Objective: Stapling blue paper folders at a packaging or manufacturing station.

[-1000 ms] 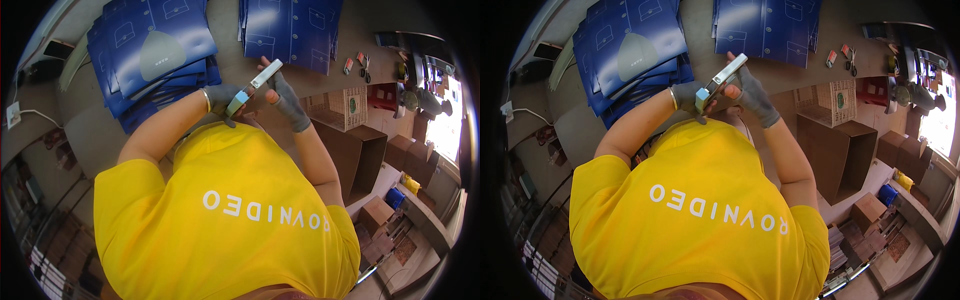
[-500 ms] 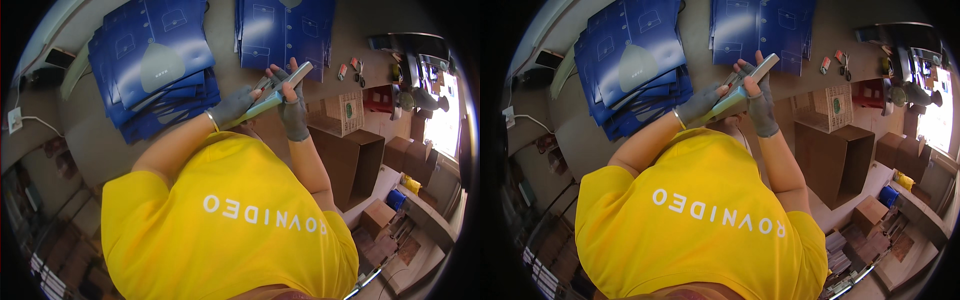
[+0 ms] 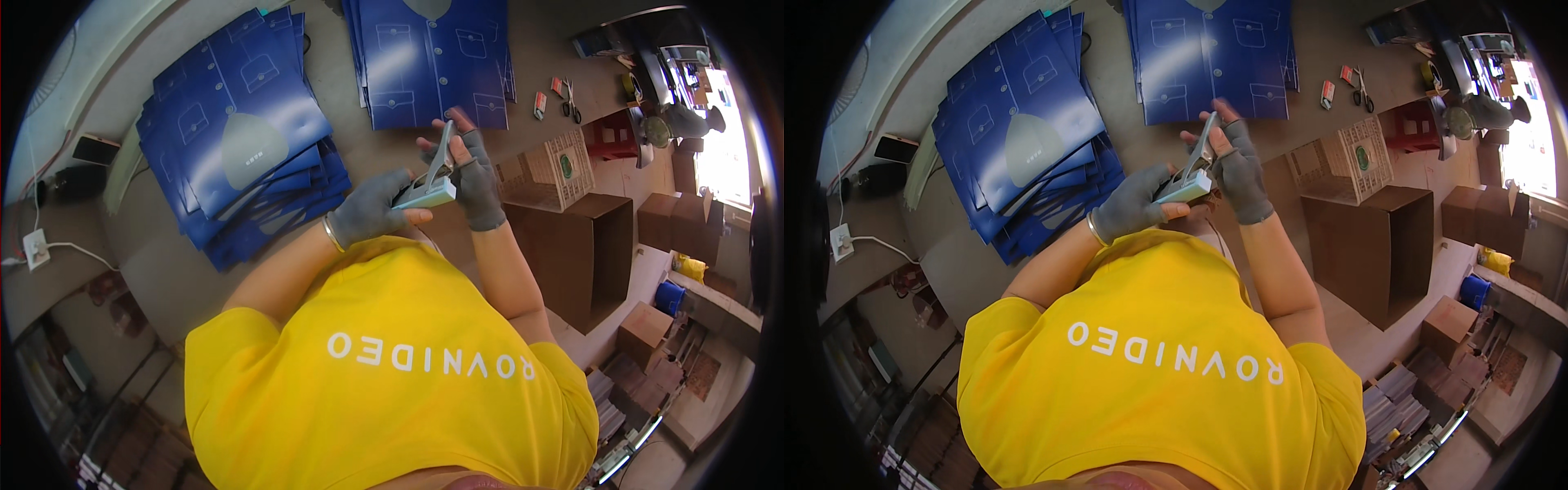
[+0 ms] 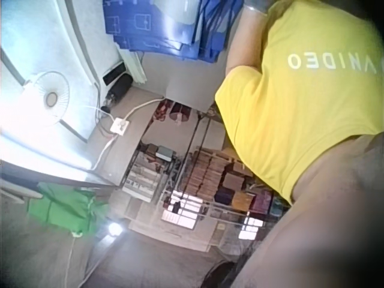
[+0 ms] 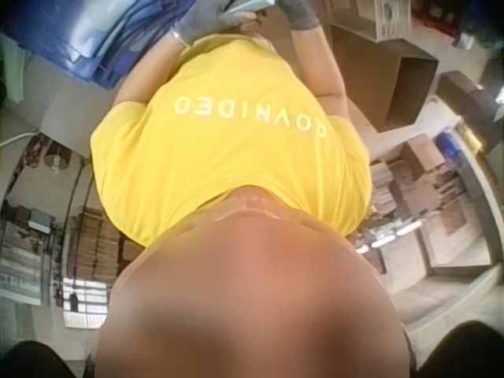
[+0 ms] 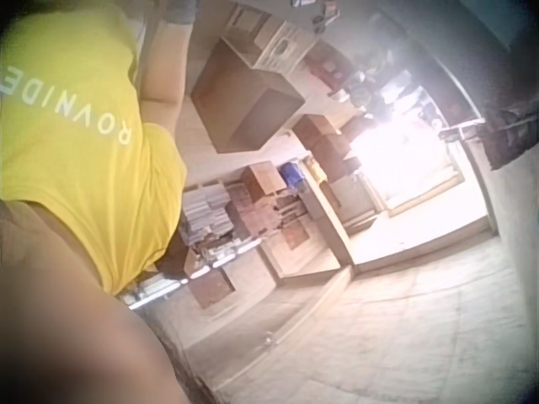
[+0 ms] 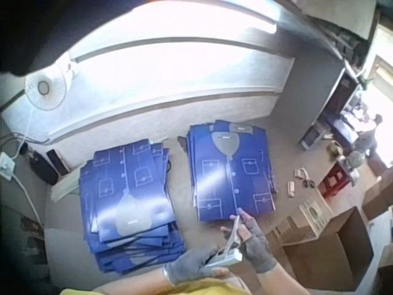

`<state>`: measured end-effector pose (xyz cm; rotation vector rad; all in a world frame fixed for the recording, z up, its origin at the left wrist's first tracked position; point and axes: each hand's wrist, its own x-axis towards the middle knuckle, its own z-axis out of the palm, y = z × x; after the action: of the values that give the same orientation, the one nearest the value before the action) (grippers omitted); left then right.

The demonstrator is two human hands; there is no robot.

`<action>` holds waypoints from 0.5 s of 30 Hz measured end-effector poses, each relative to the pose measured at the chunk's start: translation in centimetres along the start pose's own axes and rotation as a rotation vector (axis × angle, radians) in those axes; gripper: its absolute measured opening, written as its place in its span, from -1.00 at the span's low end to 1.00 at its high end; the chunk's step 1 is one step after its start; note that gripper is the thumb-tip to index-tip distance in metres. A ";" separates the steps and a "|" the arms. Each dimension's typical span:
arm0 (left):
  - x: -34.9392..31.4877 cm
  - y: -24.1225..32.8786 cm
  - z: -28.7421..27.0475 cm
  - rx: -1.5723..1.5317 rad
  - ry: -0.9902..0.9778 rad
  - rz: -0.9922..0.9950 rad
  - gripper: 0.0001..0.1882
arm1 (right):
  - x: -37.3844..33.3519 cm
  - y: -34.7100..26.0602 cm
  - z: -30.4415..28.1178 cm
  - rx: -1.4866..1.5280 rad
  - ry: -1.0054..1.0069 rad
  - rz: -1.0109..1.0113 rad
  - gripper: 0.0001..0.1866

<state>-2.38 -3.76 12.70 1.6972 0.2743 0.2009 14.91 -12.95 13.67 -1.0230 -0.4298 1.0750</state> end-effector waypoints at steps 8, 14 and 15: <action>0.0 1.1 -0.1 -0.034 -0.081 0.056 -0.46 | -0.7 0.0 -0.2 -0.161 -0.005 0.086 -0.66; 1.0 1.5 0.7 0.382 0.138 -0.187 -0.28 | -2.5 6.4 -2.6 -0.137 -0.161 0.237 -0.28; 1.3 1.3 0.9 0.402 0.132 -0.282 -0.24 | -3.6 7.5 -2.0 0.019 -0.089 0.373 -0.17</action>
<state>-0.79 -4.36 13.86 2.0189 0.6840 0.0483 10.89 -16.28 6.91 -1.0656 -0.3048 1.4590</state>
